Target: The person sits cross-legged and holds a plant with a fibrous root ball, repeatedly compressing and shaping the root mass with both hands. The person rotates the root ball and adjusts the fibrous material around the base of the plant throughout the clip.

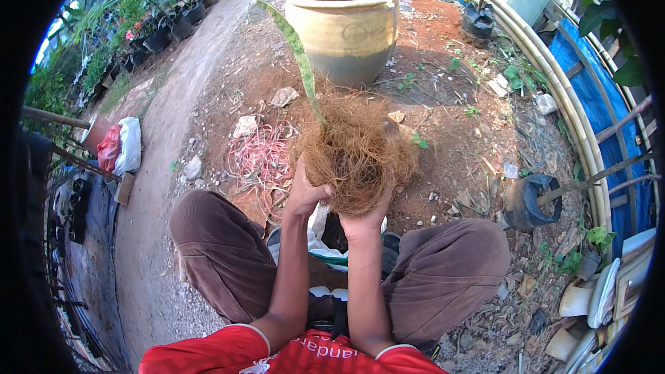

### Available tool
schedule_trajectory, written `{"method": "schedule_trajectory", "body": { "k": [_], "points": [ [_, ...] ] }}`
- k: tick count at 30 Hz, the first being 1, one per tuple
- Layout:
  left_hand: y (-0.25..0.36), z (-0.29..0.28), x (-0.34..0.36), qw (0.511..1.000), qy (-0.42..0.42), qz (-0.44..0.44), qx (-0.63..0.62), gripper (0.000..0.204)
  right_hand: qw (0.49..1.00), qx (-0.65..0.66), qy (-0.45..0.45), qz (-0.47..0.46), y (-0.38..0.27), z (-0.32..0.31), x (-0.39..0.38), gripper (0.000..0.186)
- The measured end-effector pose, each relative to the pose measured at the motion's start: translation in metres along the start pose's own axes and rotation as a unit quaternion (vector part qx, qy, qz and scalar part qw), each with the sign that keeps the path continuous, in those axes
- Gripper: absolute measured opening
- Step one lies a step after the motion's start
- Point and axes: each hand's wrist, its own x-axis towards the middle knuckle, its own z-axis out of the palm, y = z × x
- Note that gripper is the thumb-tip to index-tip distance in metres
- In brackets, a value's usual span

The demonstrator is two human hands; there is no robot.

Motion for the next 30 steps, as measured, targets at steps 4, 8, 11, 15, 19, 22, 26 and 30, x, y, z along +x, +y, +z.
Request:
{"method": "schedule_trajectory", "body": {
  "k": [4, 8, 11, 15, 19, 22, 26, 30],
  "points": [
    [-0.008, 0.013, -0.004, 0.993, 0.064, 0.018, -0.102, 0.085, 0.987, -0.140, 0.030, -0.079, 0.008, -0.001, -0.001, 0.055],
    [-0.002, 0.020, -0.005, 0.986, 0.106, 0.004, -0.128, 0.068, 0.962, -0.227, 0.047, -0.146, 0.017, -0.006, 0.001, 0.065],
    [0.000, 0.022, -0.004, 0.980, 0.141, -0.021, -0.140, 0.065, 0.943, -0.283, 0.041, -0.172, 0.018, -0.012, 0.006, 0.066],
    [-0.005, 0.017, 0.003, 0.975, 0.152, -0.044, -0.154, 0.066, 0.920, -0.340, 0.083, -0.177, 0.019, -0.019, 0.009, 0.066],
    [-0.009, 0.011, 0.009, 0.982, 0.162, 0.006, -0.094, 0.070, 0.959, -0.233, 0.086, -0.138, 0.020, -0.022, 0.013, 0.066],
    [-0.006, 0.000, 0.012, 0.992, 0.091, 0.014, -0.081, 0.073, 0.968, -0.194, 0.116, -0.114, 0.018, -0.026, 0.016, 0.067],
    [-0.012, -0.004, 0.011, 0.991, 0.080, 0.028, 0.099, 0.075, 0.970, -0.176, 0.125, -0.111, 0.017, -0.029, 0.018, 0.066],
    [-0.028, 0.008, 0.007, 0.978, 0.105, -0.079, -0.159, 0.072, 0.989, -0.092, 0.079, -0.083, 0.022, -0.032, 0.014, 0.066]
  ]
}}
